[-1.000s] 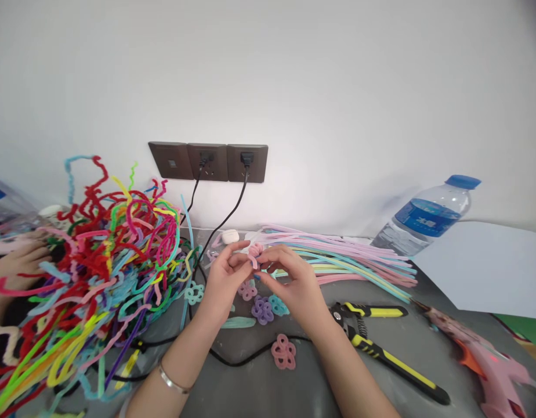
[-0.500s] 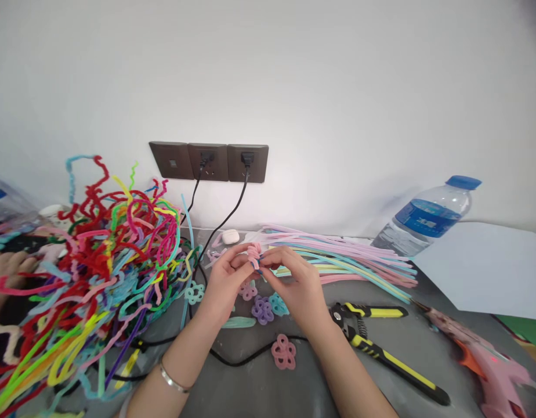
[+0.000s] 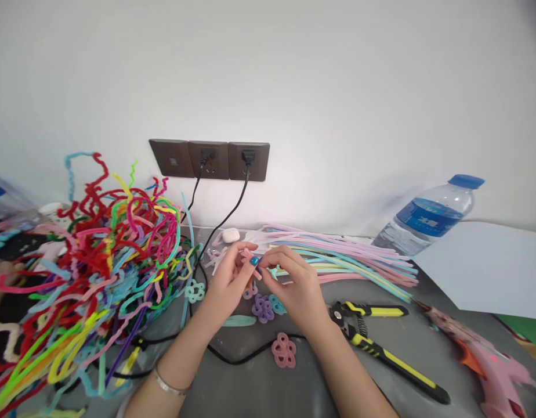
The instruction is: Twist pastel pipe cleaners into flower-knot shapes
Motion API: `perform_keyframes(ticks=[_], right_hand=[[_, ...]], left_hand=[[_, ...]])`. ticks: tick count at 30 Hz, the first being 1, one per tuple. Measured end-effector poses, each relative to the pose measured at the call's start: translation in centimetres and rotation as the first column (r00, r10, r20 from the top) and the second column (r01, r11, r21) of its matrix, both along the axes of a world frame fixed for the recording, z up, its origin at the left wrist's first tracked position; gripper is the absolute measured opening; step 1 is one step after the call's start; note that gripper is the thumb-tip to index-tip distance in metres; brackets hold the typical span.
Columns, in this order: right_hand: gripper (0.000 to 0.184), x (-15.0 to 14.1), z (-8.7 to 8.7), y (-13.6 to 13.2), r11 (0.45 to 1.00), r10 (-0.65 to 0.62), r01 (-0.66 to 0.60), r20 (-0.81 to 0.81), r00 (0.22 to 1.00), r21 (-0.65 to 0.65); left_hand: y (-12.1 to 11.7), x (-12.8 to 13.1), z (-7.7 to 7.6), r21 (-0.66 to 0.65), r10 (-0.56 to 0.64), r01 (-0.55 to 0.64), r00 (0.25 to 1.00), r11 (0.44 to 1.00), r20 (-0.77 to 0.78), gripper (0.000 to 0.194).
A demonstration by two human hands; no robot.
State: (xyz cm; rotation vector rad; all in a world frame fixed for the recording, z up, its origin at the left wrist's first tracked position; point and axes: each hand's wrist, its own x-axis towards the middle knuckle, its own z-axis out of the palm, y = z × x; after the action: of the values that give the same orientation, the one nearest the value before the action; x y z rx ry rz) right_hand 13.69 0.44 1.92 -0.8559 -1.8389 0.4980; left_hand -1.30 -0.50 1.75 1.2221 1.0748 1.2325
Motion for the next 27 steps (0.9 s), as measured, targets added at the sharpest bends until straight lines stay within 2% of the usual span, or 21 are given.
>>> perform_keyframes(ticks=[3, 10, 18, 24, 27], right_hand=[[0.015, 0.1, -0.1, 0.1, 0.999, 0.035, -0.034, 0.015, 0.999, -0.032], [0.012, 1.4, 0.5, 0.2, 0.989, 0.130, -0.120, 0.124, 0.984, -0.090], [0.012, 2.4, 1.1, 0.1, 0.968, 0.233, -0.200, 0.244, 0.941, -0.153], [0.010, 3.1, 1.4, 0.3, 0.936, 0.330, -0.283, 0.248, 0.911, -0.208], [0.009, 3.2, 1.3, 0.5, 0.934, 0.338, -0.295, 0.229, 0.913, -0.200]], left_hand=[[-0.1, -0.1, 0.1, 0.015, -0.011, 0.012, 0.998, 1.000, -0.063, 0.026], [-0.1, -1.1, 0.4, -0.040, -0.224, 0.221, 0.970, 0.975, -0.095, 0.034], [-0.4, -2.5, 1.3, -0.135, -0.406, 0.383, 0.872, 0.914, -0.274, 0.041], [-0.7, -2.8, 1.5, -0.207, -0.499, 0.459, 0.834, 0.864, -0.235, 0.043], [-0.8, -3.0, 1.8, -0.253, -0.552, 0.500, 0.805, 0.828, -0.215, 0.039]])
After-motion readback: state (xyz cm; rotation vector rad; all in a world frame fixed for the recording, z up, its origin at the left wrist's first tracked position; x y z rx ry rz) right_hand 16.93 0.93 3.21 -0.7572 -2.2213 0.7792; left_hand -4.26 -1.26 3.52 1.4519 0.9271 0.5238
